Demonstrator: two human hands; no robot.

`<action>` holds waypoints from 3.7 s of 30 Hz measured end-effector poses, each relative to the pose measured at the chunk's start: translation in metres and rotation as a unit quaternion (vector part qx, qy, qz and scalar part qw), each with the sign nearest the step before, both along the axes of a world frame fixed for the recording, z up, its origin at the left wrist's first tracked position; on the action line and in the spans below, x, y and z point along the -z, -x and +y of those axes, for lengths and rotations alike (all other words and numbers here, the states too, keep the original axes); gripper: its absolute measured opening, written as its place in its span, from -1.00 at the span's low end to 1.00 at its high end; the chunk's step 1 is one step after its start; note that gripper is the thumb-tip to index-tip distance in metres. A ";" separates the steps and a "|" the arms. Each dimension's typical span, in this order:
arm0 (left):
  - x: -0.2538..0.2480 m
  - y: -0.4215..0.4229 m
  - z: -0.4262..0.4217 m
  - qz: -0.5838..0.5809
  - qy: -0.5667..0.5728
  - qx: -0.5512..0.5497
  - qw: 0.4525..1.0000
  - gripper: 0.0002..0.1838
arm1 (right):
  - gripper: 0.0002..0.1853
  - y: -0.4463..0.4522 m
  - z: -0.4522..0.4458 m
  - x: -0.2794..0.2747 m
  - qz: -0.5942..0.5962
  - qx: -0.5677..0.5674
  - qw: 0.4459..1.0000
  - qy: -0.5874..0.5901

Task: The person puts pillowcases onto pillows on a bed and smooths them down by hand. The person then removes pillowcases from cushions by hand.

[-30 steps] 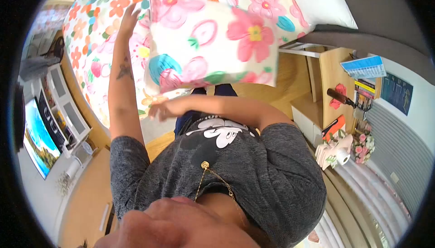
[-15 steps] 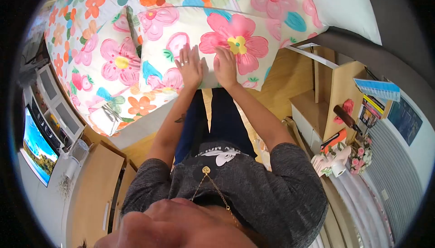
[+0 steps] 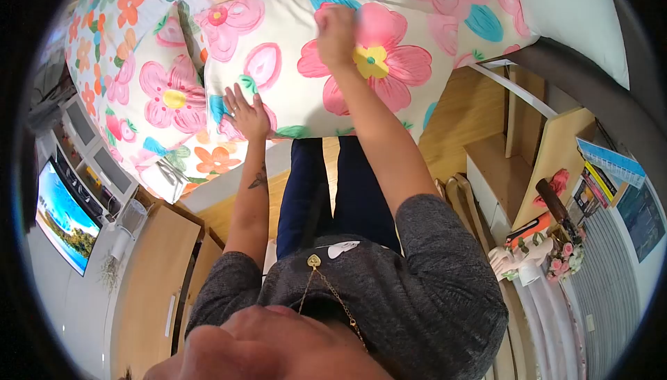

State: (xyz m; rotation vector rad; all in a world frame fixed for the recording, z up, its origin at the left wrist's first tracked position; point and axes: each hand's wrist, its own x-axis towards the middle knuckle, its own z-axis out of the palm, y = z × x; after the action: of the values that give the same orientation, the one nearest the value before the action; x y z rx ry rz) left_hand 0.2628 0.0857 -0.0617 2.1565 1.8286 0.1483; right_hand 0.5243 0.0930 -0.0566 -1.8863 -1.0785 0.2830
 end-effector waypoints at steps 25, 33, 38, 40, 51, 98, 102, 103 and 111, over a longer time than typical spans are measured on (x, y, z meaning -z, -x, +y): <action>-0.002 -0.080 0.088 -0.077 -0.084 0.115 0.987 -0.13 | -0.51 0.051 -0.083 -0.015 -0.106 0.018 0.976 0.187; 0.003 -0.080 0.093 -0.188 -0.050 -0.055 0.979 -0.58 | -0.50 0.048 -0.081 -0.009 -0.110 0.000 0.977 0.181; -0.001 -0.076 0.107 -0.260 -0.040 -0.116 0.958 -0.83 | -0.51 0.047 -0.080 -0.007 -0.111 -0.008 0.975 0.190; 0.016 -0.042 0.115 -0.327 -0.117 -0.201 0.916 -0.87 | -0.51 0.046 -0.079 -0.006 -0.113 -0.014 0.975 0.188; 0.027 0.253 -0.103 -0.105 -0.003 -0.328 0.939 -0.52 | -0.49 0.046 -0.078 -0.004 -0.113 -0.027 0.967 0.227; 0.061 0.247 -0.095 0.195 0.266 -0.182 0.926 -0.44 | -0.45 0.050 -0.076 0.009 -0.180 -0.047 0.958 0.216; 0.000 0.313 -0.132 0.330 0.482 -0.255 0.770 -0.52 | -0.46 0.046 -0.079 0.008 -0.188 -0.053 0.958 0.210; 0.020 0.322 -0.144 0.201 0.453 -0.244 0.834 -0.52 | -0.46 0.043 -0.080 0.004 -0.160 -0.062 0.961 0.218; 0.036 0.127 -0.048 -0.505 0.193 -0.545 0.641 -0.41 | -0.45 -0.028 -0.205 -0.011 0.094 0.347 0.893 0.271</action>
State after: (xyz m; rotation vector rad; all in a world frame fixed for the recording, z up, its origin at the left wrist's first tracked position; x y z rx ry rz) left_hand 0.1361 0.0374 -0.0978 0.1863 1.7872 0.8888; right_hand 0.5525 -0.1118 -0.0455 -2.5407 -0.1360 0.3610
